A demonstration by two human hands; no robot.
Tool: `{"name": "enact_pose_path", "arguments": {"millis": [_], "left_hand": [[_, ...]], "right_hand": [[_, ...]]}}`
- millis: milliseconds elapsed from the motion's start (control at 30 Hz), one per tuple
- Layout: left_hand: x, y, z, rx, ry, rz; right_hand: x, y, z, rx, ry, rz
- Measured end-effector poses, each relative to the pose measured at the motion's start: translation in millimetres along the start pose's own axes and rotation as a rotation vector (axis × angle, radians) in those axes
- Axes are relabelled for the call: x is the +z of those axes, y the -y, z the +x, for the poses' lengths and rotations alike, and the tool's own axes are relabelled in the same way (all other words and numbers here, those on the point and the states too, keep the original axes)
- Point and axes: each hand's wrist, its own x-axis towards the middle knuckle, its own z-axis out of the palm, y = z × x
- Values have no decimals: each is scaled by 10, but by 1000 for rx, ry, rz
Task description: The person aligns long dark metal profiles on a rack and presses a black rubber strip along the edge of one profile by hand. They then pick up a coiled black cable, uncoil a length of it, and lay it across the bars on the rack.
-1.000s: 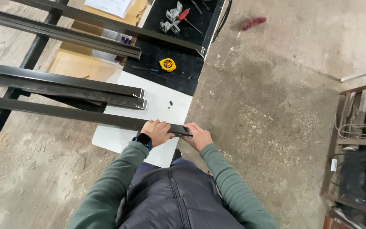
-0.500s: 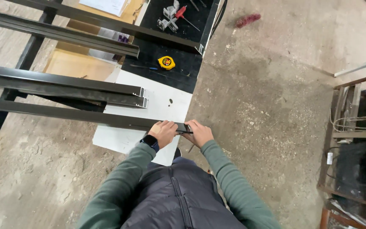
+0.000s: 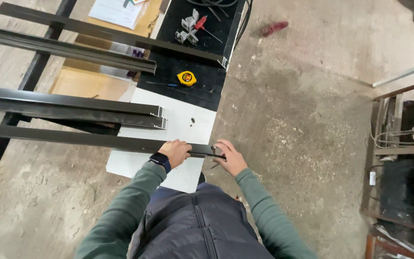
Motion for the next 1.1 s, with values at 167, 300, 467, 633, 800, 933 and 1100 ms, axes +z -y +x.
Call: {"name": "enact_pose_path", "arguments": {"millis": [167, 300, 467, 633, 800, 933, 1100], "left_hand": [[-96, -48, 92, 81, 20, -57], [-31, -125, 217, 128, 105, -157], [-126, -173, 244, 78, 175, -159], [-234, -205, 249, 54, 180, -136], [-173, -173, 257, 38, 190, -176], [-142, -189, 248, 74, 137, -184], [-106, -183, 191, 62, 118, -201]], "right_hand": [[6, -287, -202, -19, -44, 25], [22, -252, -178, 4, -54, 49], [-9, -126, -149, 56, -23, 79], [74, -113, -141, 75, -22, 66], [162, -44, -101, 34, -25, 81], [143, 110, -1, -29, -45, 73], [-53, 176, -90, -39, -68, 62]]}}
